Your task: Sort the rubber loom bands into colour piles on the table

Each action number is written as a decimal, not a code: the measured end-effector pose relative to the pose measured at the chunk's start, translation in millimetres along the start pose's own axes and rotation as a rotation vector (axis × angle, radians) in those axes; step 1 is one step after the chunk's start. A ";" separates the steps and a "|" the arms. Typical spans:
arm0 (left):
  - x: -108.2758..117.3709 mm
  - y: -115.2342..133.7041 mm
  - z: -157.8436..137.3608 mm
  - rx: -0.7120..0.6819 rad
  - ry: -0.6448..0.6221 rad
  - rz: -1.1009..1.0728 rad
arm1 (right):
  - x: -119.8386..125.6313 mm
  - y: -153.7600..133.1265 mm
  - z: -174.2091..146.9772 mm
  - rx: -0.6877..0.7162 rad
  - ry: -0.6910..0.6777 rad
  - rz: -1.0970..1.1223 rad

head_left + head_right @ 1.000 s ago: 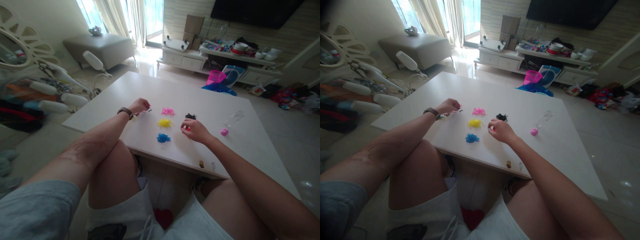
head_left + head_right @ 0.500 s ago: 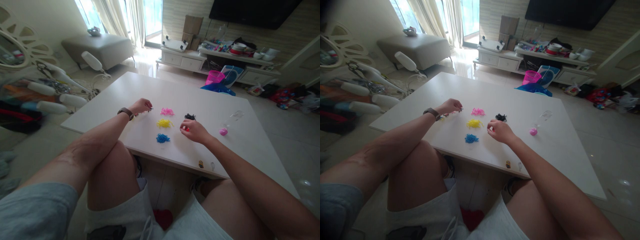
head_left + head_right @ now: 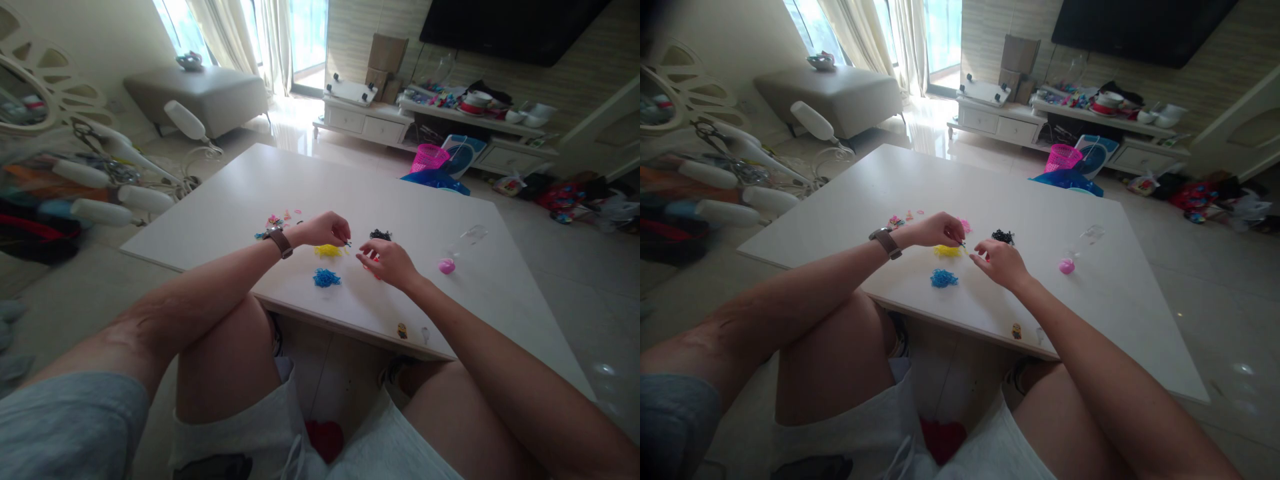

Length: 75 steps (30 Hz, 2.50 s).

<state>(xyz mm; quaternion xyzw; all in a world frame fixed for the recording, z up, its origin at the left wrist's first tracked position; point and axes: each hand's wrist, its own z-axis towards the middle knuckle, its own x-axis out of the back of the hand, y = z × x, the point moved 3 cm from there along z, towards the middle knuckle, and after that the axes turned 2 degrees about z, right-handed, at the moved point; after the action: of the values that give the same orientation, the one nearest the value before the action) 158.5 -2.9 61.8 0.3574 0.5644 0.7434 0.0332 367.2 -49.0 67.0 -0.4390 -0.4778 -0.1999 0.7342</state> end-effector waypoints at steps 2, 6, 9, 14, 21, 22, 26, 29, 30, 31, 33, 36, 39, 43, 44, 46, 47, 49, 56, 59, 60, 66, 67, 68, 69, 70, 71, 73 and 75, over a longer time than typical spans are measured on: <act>-8.1 5.2 -0.6 -0.020 -0.028 -0.008 | -0.6 -0.2 -0.1 0.007 0.001 0.018; -17.4 11.0 -1.6 -0.061 -0.061 -0.013 | -2.4 -2.8 -0.7 0.033 -0.016 0.019; -21.2 11.3 -1.2 -0.061 -0.074 -0.014 | -3.6 -5.5 -1.1 0.062 -0.014 -0.015; -24.3 7.3 -0.5 -0.050 -0.108 -0.007 | -3.6 -7.9 -1.2 0.071 -0.026 -0.052; -20.4 6.2 -1.2 -0.074 -0.098 0.111 | 2.1 -8.2 -1.0 0.027 -0.005 -0.078; -19.9 6.8 -1.5 -0.076 -0.093 0.111 | 3.0 -7.4 -0.8 0.015 0.002 -0.079; -19.0 10.1 -2.5 -0.057 -0.090 0.101 | 5.3 -4.9 -0.5 -0.021 0.026 -0.074; -18.6 12.0 -2.4 -0.044 -0.093 0.087 | 5.6 -5.2 -0.7 -0.032 0.036 -0.077; -18.6 12.2 -2.2 -0.042 -0.092 0.090 | 5.7 -5.6 -0.8 -0.036 0.037 -0.080; -18.5 12.1 -2.0 -0.041 -0.090 0.101 | 5.8 -5.9 -0.9 -0.040 0.038 -0.084; -18.7 11.2 -1.8 -0.033 -0.090 0.128 | 6.2 -6.3 -0.8 -0.050 0.038 -0.091; -20.6 8.8 -2.2 0.010 -0.124 0.106 | 7.2 -6.4 -0.6 -0.065 0.031 -0.097; -23.2 7.2 -2.9 0.041 -0.169 0.043 | 8.0 -6.1 -0.3 -0.067 0.028 -0.104; -25.8 5.4 -2.1 0.039 -0.174 0.052 | 7.2 -5.0 0.1 -0.068 0.029 -0.119; -26.6 5.0 -1.7 0.036 -0.170 0.061 | 6.6 -4.6 0.1 -0.068 0.028 -0.119; -28.3 4.5 -0.8 0.028 -0.164 0.066 | 5.5 -4.0 -0.1 -0.067 0.020 -0.114; -29.1 4.7 -0.4 0.023 -0.163 0.064 | 5.0 -3.8 -0.2 -0.068 0.017 -0.113; -30.0 5.7 0.1 0.016 -0.157 0.063 | 4.6 -3.4 -0.3 -0.068 0.015 -0.114; -24.9 6.9 1.1 0.020 -0.148 0.079 | 5.6 -9.7 -0.4 -0.012 -0.007 -0.120; -20.9 5.7 2.6 0.024 -0.171 0.041 | 7.3 -13.3 -0.3 0.006 -0.018 -0.123; -18.9 5.4 3.2 0.025 -0.175 0.035 | 8.3 -14.0 -0.2 0.007 -0.016 -0.122; 6.6 -2.7 3.9 0.077 -0.120 0.044 | 15.0 -13.6 1.9 0.017 0.014 -0.140; 11.6 -5.4 3.4 0.094 -0.109 0.043 | 15.6 -13.2 2.2 0.017 0.018 -0.144; 15.9 -8.0 2.9 0.109 -0.100 0.042 | 16.1 -12.9 2.4 0.017 0.023 -0.147; 18.9 -10.0 2.3 0.118 -0.091 0.043 | 16.2 -12.8 2.7 0.018 0.026 -0.149; 20.2 -11.2 1.9 0.120 -0.087 0.045 | 15.9 -12.8 2.8 0.021 0.027 -0.148; 19.6 -11.2 1.5 0.115 -0.086 0.047 | 15.4 -12.9 2.9 0.025 0.027 -0.146; 12.7 -7.6 1.3 0.088 -0.103 0.043 | 13.6 -13.3 2.7 0.034 0.021 -0.132; 1.3 -0.5 1.3 0.050 -0.137 0.041 | 11.6 -13.3 2.0 0.047 0.009 -0.107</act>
<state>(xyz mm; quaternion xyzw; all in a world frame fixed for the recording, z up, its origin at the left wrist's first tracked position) 158.0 -1.0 62.1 0.4198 0.5719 0.7032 0.0475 362.0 -53.0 83.5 -0.3948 -0.5017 -0.2296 0.7347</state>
